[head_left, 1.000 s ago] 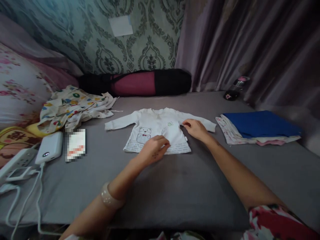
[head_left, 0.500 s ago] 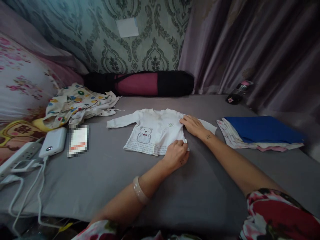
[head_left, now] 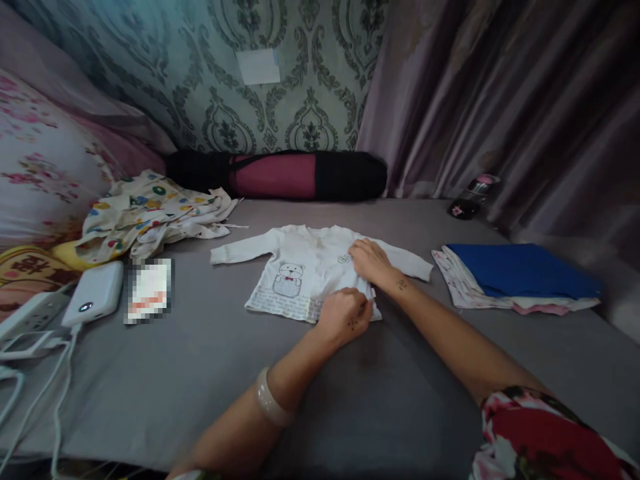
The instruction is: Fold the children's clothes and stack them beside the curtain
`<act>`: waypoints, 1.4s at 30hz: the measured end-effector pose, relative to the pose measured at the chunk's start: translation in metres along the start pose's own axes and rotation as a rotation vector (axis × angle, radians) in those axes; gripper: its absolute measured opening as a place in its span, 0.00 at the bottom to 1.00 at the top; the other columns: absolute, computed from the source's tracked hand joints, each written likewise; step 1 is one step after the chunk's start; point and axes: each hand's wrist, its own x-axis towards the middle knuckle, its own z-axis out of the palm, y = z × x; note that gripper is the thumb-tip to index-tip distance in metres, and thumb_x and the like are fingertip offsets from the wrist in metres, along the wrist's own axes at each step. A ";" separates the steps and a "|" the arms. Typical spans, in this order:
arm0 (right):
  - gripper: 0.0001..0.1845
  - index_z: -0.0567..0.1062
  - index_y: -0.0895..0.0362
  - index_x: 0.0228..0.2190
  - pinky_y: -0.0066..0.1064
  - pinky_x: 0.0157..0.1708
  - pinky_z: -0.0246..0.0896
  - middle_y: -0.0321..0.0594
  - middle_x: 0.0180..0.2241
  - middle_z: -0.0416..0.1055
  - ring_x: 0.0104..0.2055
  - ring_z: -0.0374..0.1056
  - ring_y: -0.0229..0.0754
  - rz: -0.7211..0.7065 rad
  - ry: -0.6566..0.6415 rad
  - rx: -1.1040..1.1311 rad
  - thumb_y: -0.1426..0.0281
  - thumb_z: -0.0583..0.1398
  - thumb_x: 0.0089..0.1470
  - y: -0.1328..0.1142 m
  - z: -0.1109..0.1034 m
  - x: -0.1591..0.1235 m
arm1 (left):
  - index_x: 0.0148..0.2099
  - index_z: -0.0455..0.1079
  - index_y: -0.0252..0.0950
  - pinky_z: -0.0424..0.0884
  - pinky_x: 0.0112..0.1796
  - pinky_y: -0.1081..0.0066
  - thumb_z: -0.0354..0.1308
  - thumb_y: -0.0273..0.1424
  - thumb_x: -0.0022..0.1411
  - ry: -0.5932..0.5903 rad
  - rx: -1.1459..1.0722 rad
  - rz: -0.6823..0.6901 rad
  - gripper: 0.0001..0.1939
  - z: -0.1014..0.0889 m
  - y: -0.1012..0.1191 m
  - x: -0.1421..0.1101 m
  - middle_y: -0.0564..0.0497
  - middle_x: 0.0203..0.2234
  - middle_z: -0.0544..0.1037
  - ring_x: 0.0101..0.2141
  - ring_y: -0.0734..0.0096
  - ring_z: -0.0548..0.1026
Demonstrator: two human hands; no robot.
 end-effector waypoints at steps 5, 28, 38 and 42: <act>0.25 0.63 0.66 0.57 0.38 0.59 0.47 0.54 0.61 0.58 0.62 0.53 0.48 0.013 -0.071 0.202 0.73 0.45 0.61 -0.038 0.019 0.008 | 0.57 0.65 0.27 0.61 0.55 0.57 0.47 0.31 0.66 0.151 0.239 -0.210 0.20 0.005 -0.037 -0.002 0.36 0.57 0.68 0.59 0.52 0.63; 0.23 0.71 0.57 0.51 0.45 0.54 0.50 0.51 0.54 0.66 0.57 0.57 0.54 0.492 -0.038 0.302 0.65 0.42 0.65 0.003 0.033 0.110 | 0.57 0.67 0.33 0.56 0.59 0.52 0.44 0.40 0.68 0.207 0.222 -0.353 0.23 0.004 -0.059 0.005 0.42 0.60 0.65 0.61 0.52 0.59; 0.16 0.70 0.57 0.48 0.42 0.53 0.50 0.49 0.52 0.66 0.55 0.57 0.52 0.450 0.078 0.269 0.68 0.50 0.62 0.010 0.044 0.117 | 0.67 0.55 0.36 0.48 0.59 0.39 0.41 0.44 0.69 0.104 0.253 -0.426 0.30 0.018 -0.065 0.004 0.35 0.65 0.56 0.64 0.43 0.51; 0.19 0.68 0.59 0.51 0.43 0.52 0.49 0.52 0.54 0.64 0.56 0.56 0.53 0.462 0.052 0.239 0.68 0.46 0.64 0.009 0.047 0.115 | 0.66 0.56 0.36 0.48 0.58 0.39 0.42 0.44 0.68 0.105 0.227 -0.432 0.30 0.017 -0.063 0.006 0.36 0.64 0.56 0.64 0.42 0.52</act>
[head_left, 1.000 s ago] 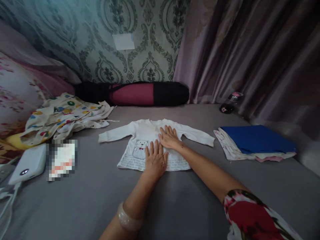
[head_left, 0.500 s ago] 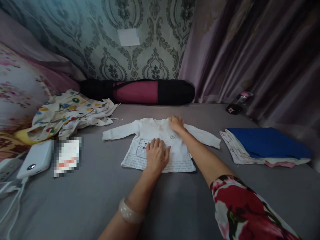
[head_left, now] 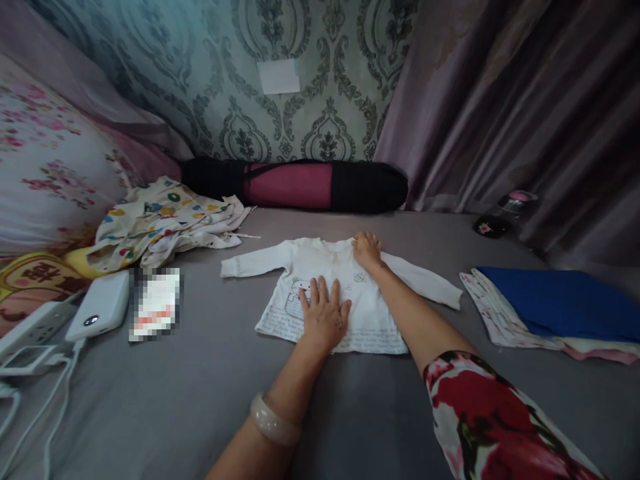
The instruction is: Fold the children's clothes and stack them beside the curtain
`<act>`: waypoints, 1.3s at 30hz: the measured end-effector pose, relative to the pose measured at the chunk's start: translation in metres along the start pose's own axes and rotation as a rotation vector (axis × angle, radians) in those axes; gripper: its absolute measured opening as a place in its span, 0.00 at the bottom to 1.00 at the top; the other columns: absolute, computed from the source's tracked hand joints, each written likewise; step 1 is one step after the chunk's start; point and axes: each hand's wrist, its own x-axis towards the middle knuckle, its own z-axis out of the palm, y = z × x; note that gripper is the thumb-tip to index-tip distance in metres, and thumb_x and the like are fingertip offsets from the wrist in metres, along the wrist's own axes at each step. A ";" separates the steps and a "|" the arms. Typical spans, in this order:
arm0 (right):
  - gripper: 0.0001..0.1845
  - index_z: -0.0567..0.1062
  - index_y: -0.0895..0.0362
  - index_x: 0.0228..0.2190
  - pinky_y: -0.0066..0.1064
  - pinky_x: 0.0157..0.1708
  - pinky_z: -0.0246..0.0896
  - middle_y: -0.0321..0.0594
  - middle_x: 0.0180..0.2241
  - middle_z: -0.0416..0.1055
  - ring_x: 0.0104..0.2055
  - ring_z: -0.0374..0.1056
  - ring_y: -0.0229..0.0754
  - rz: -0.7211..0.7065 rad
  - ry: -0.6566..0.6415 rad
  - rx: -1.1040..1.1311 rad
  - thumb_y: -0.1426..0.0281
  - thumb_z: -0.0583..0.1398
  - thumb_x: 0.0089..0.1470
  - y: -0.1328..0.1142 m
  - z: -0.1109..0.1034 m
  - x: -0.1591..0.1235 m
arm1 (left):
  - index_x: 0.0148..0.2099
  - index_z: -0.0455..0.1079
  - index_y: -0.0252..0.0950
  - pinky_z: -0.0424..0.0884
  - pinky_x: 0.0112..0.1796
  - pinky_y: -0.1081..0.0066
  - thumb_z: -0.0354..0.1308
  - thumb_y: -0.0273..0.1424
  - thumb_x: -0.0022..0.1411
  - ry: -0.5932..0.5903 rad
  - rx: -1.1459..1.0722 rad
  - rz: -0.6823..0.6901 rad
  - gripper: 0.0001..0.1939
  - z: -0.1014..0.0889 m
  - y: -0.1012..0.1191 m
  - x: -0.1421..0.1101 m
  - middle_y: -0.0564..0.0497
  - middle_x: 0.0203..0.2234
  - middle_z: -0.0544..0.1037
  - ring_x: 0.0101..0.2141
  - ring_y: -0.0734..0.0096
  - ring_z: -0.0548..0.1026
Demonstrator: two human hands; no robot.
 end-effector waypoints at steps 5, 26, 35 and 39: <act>0.19 0.71 0.60 0.50 0.45 0.51 0.48 0.55 0.52 0.66 0.56 0.56 0.55 -0.070 -0.005 -0.052 0.71 0.47 0.62 -0.019 -0.011 0.001 | 0.60 0.64 0.36 0.59 0.56 0.51 0.42 0.43 0.69 0.066 -0.129 -0.075 0.25 -0.022 -0.007 0.011 0.39 0.56 0.69 0.57 0.52 0.65; 0.19 0.70 0.56 0.48 0.40 0.49 0.50 0.48 0.51 0.65 0.53 0.56 0.51 -0.317 0.053 0.051 0.73 0.43 0.65 -0.123 0.037 -0.004 | 0.47 0.66 0.34 0.69 0.36 0.62 0.43 0.37 0.68 -0.079 -0.035 -0.569 0.15 -0.050 -0.091 0.020 0.38 0.37 0.78 0.39 0.53 0.77; 0.26 0.58 0.58 0.62 0.34 0.59 0.46 0.43 0.62 0.58 0.62 0.53 0.42 -0.413 -0.188 0.218 0.69 0.44 0.64 -0.103 0.008 -0.001 | 0.45 0.69 0.34 0.69 0.39 0.60 0.44 0.40 0.66 -0.079 -0.085 -0.580 0.18 -0.057 -0.093 0.019 0.36 0.40 0.78 0.42 0.50 0.76; 0.29 0.55 0.62 0.63 0.37 0.63 0.41 0.46 0.64 0.54 0.66 0.48 0.43 -0.417 -0.125 0.211 0.68 0.42 0.64 -0.062 -0.015 -0.026 | 0.45 0.69 0.35 0.68 0.40 0.61 0.45 0.40 0.66 -0.070 -0.119 -0.584 0.17 -0.056 -0.096 0.019 0.38 0.41 0.77 0.44 0.51 0.75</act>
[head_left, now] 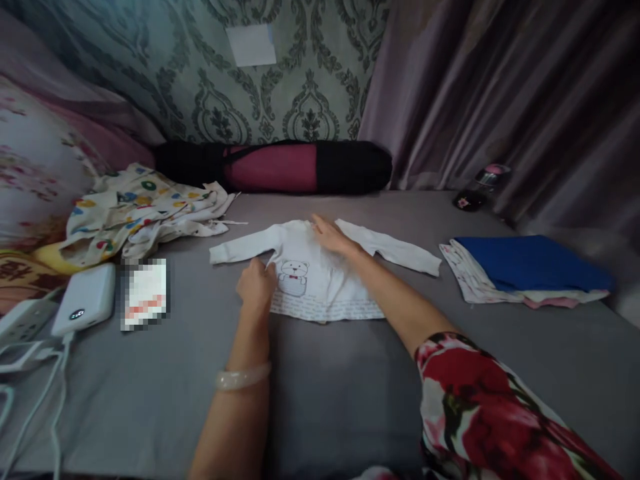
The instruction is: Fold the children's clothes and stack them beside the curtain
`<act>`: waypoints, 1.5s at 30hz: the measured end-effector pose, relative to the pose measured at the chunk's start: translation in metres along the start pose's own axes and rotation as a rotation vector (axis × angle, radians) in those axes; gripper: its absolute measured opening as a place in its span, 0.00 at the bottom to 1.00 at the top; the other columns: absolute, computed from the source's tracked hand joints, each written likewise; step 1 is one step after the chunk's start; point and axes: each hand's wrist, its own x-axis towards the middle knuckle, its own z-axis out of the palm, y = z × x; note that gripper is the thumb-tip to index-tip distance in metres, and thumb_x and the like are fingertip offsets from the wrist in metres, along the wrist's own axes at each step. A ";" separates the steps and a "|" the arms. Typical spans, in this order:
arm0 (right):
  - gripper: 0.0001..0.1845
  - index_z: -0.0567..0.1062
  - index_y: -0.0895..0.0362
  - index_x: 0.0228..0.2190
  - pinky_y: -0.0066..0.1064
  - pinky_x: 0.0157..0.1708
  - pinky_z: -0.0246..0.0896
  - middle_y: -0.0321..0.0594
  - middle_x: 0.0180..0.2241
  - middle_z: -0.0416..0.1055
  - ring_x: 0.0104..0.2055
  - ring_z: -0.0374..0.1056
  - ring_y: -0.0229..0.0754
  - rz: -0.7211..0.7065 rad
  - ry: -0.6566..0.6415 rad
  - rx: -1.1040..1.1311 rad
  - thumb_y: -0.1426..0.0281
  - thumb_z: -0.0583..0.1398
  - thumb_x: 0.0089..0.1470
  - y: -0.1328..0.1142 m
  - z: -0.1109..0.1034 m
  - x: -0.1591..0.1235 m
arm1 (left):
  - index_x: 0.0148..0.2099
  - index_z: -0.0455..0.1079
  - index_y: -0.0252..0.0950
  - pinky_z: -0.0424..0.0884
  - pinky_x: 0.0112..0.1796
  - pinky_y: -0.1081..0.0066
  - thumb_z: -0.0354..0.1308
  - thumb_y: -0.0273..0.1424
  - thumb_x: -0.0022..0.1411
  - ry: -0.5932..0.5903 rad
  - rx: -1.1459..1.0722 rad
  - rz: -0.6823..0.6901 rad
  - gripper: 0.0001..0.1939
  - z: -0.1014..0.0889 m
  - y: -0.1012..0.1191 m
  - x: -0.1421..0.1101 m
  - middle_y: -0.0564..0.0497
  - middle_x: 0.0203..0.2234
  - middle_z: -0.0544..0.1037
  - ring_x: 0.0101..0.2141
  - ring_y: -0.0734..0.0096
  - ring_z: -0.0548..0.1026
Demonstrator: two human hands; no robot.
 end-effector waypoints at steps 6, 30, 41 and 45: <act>0.30 0.52 0.62 0.64 0.40 0.65 0.37 0.46 0.67 0.47 0.69 0.37 0.46 0.040 -0.101 -0.117 0.65 0.42 0.63 0.019 -0.009 -0.098 | 0.48 0.67 0.32 0.66 0.44 0.62 0.46 0.35 0.66 0.237 0.022 0.130 0.15 0.003 0.005 -0.006 0.37 0.43 0.74 0.46 0.53 0.72; 0.31 0.54 0.69 0.63 0.46 0.65 0.30 0.55 0.67 0.44 0.69 0.36 0.52 0.037 0.020 -0.167 0.66 0.43 0.63 -0.016 0.011 -0.173 | 0.65 0.55 0.29 0.50 0.62 0.55 0.42 0.31 0.68 -0.061 0.030 0.931 0.26 0.061 0.041 -0.037 0.37 0.64 0.57 0.64 0.56 0.54; 0.25 0.68 0.63 0.56 0.38 0.62 0.47 0.52 0.60 0.62 0.63 0.55 0.46 -0.006 -0.038 0.137 0.68 0.53 0.60 0.010 -0.012 -0.158 | 0.60 0.64 0.37 0.59 0.57 0.53 0.47 0.26 0.63 -0.026 0.160 0.936 0.23 0.049 0.054 -0.037 0.39 0.59 0.64 0.60 0.53 0.61; 0.18 0.77 0.59 0.45 0.29 0.48 0.61 0.43 0.45 0.76 0.48 0.70 0.40 0.135 0.128 0.300 0.72 0.51 0.60 0.045 -0.045 -0.145 | 0.45 0.72 0.34 0.65 0.52 0.54 0.48 0.33 0.65 0.013 0.164 0.944 0.14 0.046 0.077 -0.031 0.39 0.54 0.69 0.54 0.52 0.67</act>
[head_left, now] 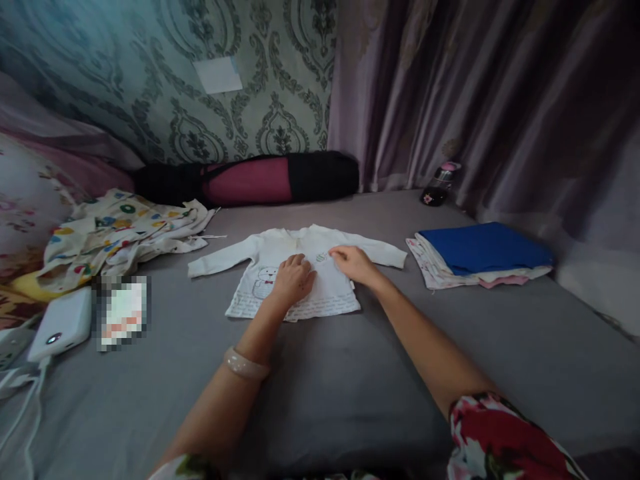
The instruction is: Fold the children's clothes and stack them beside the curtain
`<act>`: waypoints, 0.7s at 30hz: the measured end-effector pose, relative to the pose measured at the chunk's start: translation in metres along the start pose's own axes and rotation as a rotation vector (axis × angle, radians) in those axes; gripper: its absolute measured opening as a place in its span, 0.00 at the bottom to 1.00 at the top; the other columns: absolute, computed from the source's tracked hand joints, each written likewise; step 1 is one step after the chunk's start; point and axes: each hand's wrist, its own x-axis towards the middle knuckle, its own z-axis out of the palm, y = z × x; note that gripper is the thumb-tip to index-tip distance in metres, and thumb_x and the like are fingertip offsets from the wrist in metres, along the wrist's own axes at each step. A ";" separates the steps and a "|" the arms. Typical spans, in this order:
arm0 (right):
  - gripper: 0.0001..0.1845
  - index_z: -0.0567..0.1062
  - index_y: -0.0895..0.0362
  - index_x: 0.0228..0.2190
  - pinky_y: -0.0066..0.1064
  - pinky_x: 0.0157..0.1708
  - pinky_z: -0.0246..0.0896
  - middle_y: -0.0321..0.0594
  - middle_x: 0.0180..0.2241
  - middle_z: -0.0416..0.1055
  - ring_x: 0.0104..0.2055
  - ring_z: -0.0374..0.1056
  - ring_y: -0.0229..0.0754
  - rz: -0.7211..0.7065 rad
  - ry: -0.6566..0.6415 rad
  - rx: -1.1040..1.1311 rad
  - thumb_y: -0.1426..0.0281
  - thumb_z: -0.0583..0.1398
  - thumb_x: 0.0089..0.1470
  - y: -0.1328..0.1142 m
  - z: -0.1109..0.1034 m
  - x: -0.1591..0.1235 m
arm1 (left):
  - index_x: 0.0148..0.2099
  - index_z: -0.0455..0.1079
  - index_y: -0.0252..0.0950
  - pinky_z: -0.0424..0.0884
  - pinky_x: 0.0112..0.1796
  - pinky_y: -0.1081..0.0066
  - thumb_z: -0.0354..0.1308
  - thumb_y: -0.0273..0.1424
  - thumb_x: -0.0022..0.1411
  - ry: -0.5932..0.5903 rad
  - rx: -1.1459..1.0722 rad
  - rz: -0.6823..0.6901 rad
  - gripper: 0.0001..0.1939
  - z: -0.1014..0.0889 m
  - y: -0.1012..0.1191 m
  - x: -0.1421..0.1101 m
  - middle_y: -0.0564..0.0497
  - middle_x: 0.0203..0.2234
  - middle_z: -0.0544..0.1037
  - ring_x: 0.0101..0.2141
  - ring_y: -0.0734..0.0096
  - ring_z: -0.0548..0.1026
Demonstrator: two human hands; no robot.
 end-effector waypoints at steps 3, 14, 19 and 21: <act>0.18 0.77 0.58 0.43 0.30 0.47 0.61 0.45 0.44 0.76 0.48 0.70 0.43 0.199 0.213 -0.132 0.71 0.50 0.60 0.028 -0.032 0.006 | 0.42 0.71 0.34 0.68 0.50 0.58 0.47 0.31 0.66 0.007 -0.111 0.076 0.12 0.006 0.005 0.024 0.41 0.45 0.74 0.48 0.58 0.72; 0.24 0.75 0.63 0.47 0.41 0.50 0.59 0.61 0.53 0.66 0.55 0.64 0.57 0.691 0.084 -0.465 0.61 0.59 0.52 0.102 -0.073 -0.009 | 0.54 0.65 0.30 0.62 0.58 0.60 0.47 0.27 0.64 0.128 -0.397 0.257 0.18 0.062 0.014 0.105 0.38 0.53 0.71 0.56 0.60 0.67; 0.15 0.79 0.59 0.34 0.34 0.39 0.66 0.48 0.34 0.77 0.41 0.73 0.50 0.727 0.244 -0.011 0.66 0.66 0.42 0.109 -0.079 -0.007 | 0.58 0.64 0.31 0.55 0.61 0.55 0.47 0.34 0.65 0.072 -0.366 0.201 0.22 0.071 0.006 0.115 0.38 0.58 0.67 0.61 0.57 0.62; 0.11 0.78 0.58 0.30 0.30 0.34 0.67 0.40 0.27 0.76 0.34 0.73 0.44 0.664 0.398 0.367 0.67 0.67 0.41 0.106 -0.081 -0.003 | 0.60 0.62 0.31 0.53 0.62 0.56 0.44 0.35 0.66 0.026 -0.349 0.168 0.23 0.070 0.005 0.116 0.39 0.60 0.65 0.62 0.58 0.59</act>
